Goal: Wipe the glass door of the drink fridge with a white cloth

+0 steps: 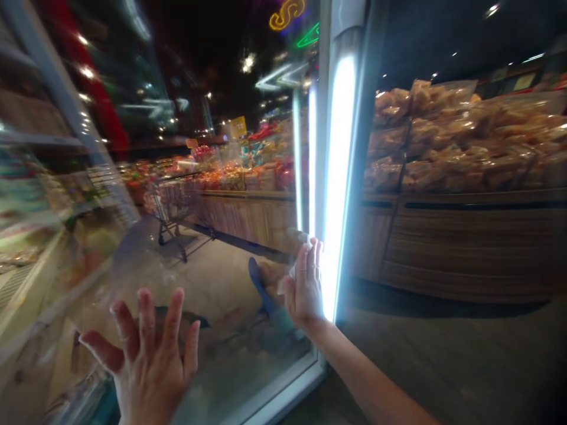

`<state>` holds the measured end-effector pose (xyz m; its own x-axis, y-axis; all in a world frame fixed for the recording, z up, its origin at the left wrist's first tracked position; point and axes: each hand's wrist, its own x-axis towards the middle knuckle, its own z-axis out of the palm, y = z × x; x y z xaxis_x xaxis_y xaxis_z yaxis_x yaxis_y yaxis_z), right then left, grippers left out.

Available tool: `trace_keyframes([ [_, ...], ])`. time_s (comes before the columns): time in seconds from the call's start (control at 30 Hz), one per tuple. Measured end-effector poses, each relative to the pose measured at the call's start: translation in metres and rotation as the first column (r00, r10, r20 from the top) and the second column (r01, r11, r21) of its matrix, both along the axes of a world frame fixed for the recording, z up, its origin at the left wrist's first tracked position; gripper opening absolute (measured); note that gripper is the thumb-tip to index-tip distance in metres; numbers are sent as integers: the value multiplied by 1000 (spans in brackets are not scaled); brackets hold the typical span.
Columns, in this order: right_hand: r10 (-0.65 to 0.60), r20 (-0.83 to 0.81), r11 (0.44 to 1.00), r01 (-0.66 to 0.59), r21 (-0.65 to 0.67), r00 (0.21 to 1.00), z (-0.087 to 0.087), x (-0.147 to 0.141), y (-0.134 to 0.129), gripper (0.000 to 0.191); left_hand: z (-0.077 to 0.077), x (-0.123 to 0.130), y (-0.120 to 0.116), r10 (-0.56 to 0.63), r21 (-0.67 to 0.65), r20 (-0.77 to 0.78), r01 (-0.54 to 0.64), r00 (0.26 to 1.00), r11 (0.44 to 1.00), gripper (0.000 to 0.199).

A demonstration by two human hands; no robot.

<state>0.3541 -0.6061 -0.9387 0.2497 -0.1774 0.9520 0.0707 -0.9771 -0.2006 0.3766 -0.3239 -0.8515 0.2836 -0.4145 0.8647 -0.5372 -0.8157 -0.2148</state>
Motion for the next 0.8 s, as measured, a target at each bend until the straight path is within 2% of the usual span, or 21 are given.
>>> trace_keyframes([
  [0.17,-27,1,997,26,-73,1000,-29,-7,17,80,-10,-4,-13,-17,21,10,17,1000,1000,92],
  [0.23,-31,11,998,31,-58,999,-28,-5,18,79,-12,-6,-22,-35,19,-6,35,999,999,89],
  [0.37,-12,9,998,12,54,1000,-19,-3,14,80,-9,-9,-31,-50,-9,-20,49,999,999,88],
  [0.53,1,-10,1000,-1,-10,1000,-42,-8,22,75,-6,-13,-16,-29,30,-48,30,998,999,88],
  [0.7,8,-1,997,-8,78,1000,-30,-8,19,75,-8,-15,-8,-16,76,-9,17,1000,997,88],
  [0.8,16,-39,999,-15,40,999,-34,-12,21,71,-10,-15,-10,-18,56,-15,19,1000,998,87],
])
